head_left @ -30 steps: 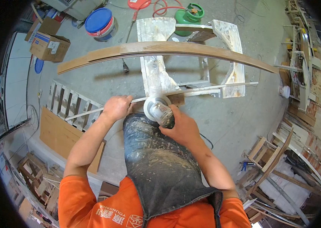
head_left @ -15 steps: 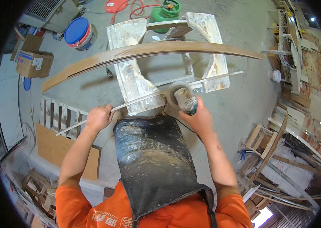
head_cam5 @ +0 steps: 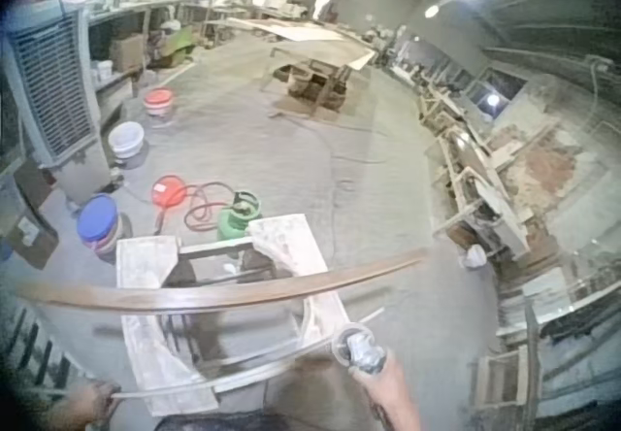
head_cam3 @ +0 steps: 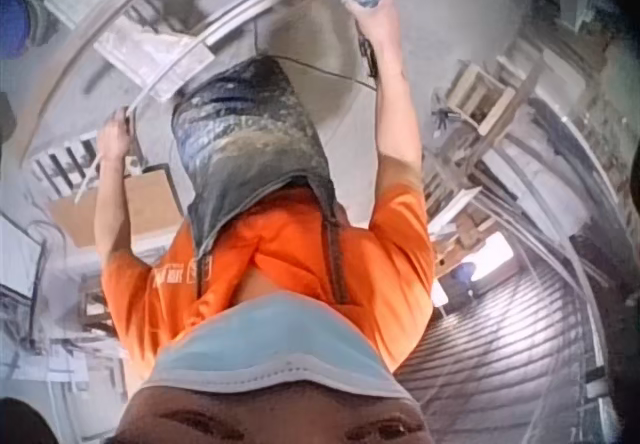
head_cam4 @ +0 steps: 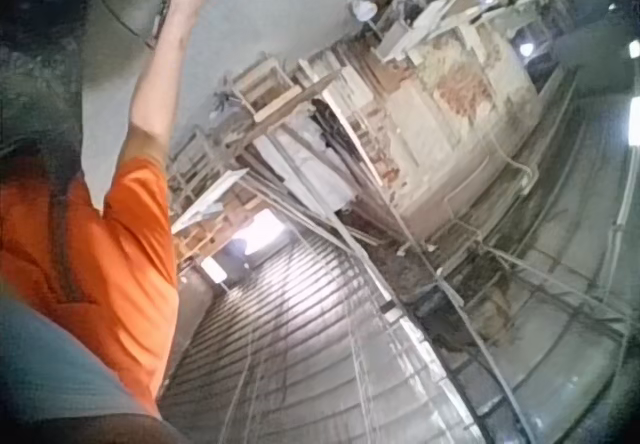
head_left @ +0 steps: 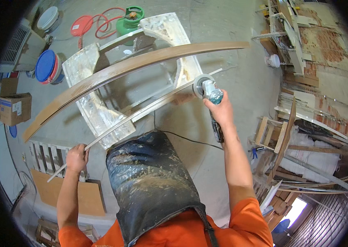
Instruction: The person uses a handheld electric sander to smooth the surfaces of several long, thin wooden strips. They hold each strip with one hand and move the sander along its length, then place the finished pieces on a nearby workbench.
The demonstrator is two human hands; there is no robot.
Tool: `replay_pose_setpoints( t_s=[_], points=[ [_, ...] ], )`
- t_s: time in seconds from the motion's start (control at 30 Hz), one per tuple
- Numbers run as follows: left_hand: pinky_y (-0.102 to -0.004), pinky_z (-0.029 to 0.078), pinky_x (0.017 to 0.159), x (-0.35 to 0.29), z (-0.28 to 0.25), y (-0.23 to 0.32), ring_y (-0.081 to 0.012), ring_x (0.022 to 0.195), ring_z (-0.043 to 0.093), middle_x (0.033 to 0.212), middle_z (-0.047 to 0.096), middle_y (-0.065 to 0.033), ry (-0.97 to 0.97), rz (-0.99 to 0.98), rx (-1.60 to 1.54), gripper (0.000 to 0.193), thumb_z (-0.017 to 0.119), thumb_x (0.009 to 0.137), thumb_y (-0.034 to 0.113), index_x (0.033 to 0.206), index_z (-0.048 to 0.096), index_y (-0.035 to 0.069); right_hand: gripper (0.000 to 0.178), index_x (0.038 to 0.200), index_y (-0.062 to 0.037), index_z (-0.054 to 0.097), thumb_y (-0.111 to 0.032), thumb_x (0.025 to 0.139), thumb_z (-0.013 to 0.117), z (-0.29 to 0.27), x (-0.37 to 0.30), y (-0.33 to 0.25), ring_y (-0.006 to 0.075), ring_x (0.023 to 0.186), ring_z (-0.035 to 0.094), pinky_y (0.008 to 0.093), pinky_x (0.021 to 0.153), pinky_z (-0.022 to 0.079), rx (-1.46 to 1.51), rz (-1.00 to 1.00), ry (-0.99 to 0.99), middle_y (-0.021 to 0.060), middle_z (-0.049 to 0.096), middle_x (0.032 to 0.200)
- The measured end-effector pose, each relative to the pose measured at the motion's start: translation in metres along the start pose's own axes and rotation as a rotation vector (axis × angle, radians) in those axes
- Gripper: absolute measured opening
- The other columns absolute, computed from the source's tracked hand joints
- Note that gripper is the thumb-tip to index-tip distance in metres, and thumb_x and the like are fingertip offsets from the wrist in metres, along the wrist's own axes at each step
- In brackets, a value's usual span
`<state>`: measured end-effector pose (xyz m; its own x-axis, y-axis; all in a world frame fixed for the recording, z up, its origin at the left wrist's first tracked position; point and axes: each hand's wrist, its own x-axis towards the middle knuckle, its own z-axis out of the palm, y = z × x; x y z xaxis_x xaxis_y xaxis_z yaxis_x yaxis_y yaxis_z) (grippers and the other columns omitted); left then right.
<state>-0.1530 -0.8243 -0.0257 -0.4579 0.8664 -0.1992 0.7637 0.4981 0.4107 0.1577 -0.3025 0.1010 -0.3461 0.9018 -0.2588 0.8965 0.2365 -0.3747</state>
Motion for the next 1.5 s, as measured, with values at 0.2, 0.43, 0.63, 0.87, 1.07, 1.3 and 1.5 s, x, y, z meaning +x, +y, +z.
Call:
replay_pose_setpoints(
  t_s=[0.2,0.43,0.63,0.87,1.07,1.3,1.5],
  points=[
    [-0.0483,0.056,0.067,-0.002,0.004,-0.008,-0.0398,0.077,0.069,0.086,0.07,-0.0158,-0.033,0.003,-0.004,0.016,0.076,0.089,0.013,0.099,0.067,0.006,0.081,0.137,-0.0003,0.054,-0.042,0.077,0.089,-0.021,0.057,0.035,0.0388,0.112,0.072,0.0452,0.097,0.055,0.031,0.061,0.094,0.0247,0.073,0.121],
    [-0.0503,0.055,0.066,-0.003,0.008,-0.012,-0.0413,0.075,0.068,0.084,0.07,-0.0166,0.005,-0.001,0.019,0.014,0.076,0.09,0.016,0.097,0.067,0.007,0.076,0.131,0.0013,0.058,-0.042,0.077,0.088,-0.043,0.102,0.057,0.0376,0.113,0.071,0.045,0.098,0.054,0.054,0.124,0.158,0.0237,0.073,0.121],
    [-0.0544,0.055,0.067,0.014,-0.014,-0.007,-0.0444,0.075,0.068,0.082,0.071,-0.0199,-0.163,-0.147,0.025,0.026,0.073,0.095,0.031,0.091,0.067,0.006,0.093,0.146,0.0053,0.051,-0.044,0.077,0.088,-0.004,0.038,0.083,0.0371,0.125,0.066,0.0451,0.107,0.049,0.243,0.193,0.315,0.0289,0.068,0.129],
    [-0.0544,0.057,0.078,0.038,-0.038,0.003,-0.0454,0.086,0.071,0.09,0.074,-0.0238,-0.404,-0.206,-0.108,0.033,0.072,0.093,0.037,0.099,0.071,0.004,0.085,0.146,-0.0139,0.052,-0.043,0.076,0.09,0.066,-0.137,-0.043,0.044,0.109,0.072,0.0499,0.088,0.059,0.061,-0.183,-0.214,0.02,0.073,0.124],
    [-0.0546,0.057,0.08,0.047,-0.033,0.001,-0.0454,0.087,0.071,0.088,0.074,-0.0244,-0.412,-0.175,-0.178,0.035,0.07,0.094,0.038,0.101,0.073,0.004,0.085,0.147,-0.0149,0.05,-0.046,0.077,0.087,0.131,-0.182,-0.134,0.0427,0.101,0.073,0.0517,0.083,0.06,-0.058,-0.454,-0.46,0.0212,0.073,0.116],
    [-0.0561,0.057,0.078,0.04,-0.027,-0.003,-0.047,0.084,0.069,0.086,0.072,-0.0254,-0.336,-0.118,-0.197,0.033,0.072,0.093,0.035,0.098,0.073,0.003,0.082,0.144,-0.0123,0.051,-0.039,0.077,0.088,0.127,-0.17,-0.148,0.0442,0.103,0.072,0.0513,0.084,0.059,-0.101,-0.43,-0.463,0.0235,0.073,0.118],
    [-0.0562,0.055,0.078,0.041,-0.033,-0.004,-0.0473,0.086,0.068,0.086,0.071,-0.0261,-0.346,-0.142,-0.167,0.031,0.074,0.092,0.032,0.092,0.07,0.001,0.083,0.145,-0.0105,0.048,-0.039,0.079,0.089,0.074,-0.109,-0.1,0.0463,0.105,0.071,0.0516,0.086,0.058,-0.102,-0.14,-0.329,0.0265,0.074,0.114]
  ],
)
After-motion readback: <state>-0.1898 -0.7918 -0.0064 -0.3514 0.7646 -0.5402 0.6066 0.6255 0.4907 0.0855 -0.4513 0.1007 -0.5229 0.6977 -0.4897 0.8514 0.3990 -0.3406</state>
